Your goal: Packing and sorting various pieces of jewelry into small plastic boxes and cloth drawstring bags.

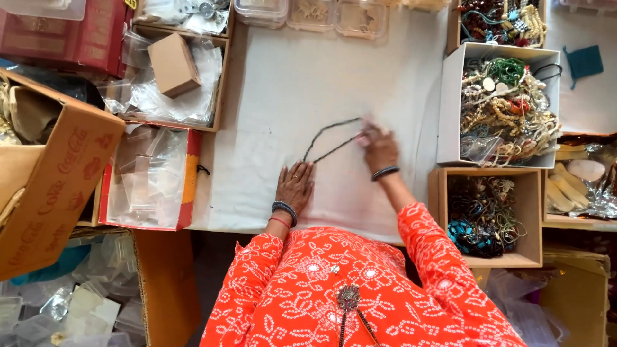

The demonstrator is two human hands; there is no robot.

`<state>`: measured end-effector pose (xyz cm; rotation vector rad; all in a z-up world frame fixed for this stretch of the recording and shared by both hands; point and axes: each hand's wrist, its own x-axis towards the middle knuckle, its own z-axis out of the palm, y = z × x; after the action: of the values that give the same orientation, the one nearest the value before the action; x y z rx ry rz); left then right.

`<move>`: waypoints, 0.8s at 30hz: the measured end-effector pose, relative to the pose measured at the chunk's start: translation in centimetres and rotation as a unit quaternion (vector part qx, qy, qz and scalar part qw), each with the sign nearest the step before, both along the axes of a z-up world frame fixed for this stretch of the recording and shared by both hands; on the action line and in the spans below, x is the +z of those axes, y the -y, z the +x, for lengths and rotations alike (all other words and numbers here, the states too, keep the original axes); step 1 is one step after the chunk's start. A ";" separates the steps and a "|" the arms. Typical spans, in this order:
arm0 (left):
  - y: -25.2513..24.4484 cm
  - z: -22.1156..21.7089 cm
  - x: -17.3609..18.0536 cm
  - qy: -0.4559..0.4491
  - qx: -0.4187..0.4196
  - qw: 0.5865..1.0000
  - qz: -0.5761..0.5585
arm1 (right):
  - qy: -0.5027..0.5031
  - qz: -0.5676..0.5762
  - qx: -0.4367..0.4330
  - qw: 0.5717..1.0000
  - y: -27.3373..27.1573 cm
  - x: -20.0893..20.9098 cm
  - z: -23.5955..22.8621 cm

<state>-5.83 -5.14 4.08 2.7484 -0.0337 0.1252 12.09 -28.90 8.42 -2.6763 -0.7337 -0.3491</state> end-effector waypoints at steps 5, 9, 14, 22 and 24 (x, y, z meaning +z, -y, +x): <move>0.1 -0.1 0.0 0.036 -0.002 0.999 0.008 | 0.029 -0.005 0.005 1.000 -2.5 -0.2 0.6; 0.3 -0.2 0.1 0.009 0.000 1.000 0.017 | -0.154 0.162 0.190 0.956 -10.4 5.7 -5.3; 0.2 0.0 0.0 0.024 0.007 1.000 0.002 | 0.005 0.018 0.197 0.980 -8.5 -0.1 -1.7; 0.3 -0.2 0.2 0.057 0.014 0.998 -0.003 | -0.026 -0.067 -0.077 0.994 -3.2 -0.2 3.7; 0.5 -0.1 0.5 0.059 0.015 0.998 0.001 | 0.049 -0.027 0.077 0.995 -4.1 -2.6 1.9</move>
<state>-5.89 -5.59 4.59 2.7406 -0.0233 0.2950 13.99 -24.76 5.83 -2.6469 -0.9858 -0.4280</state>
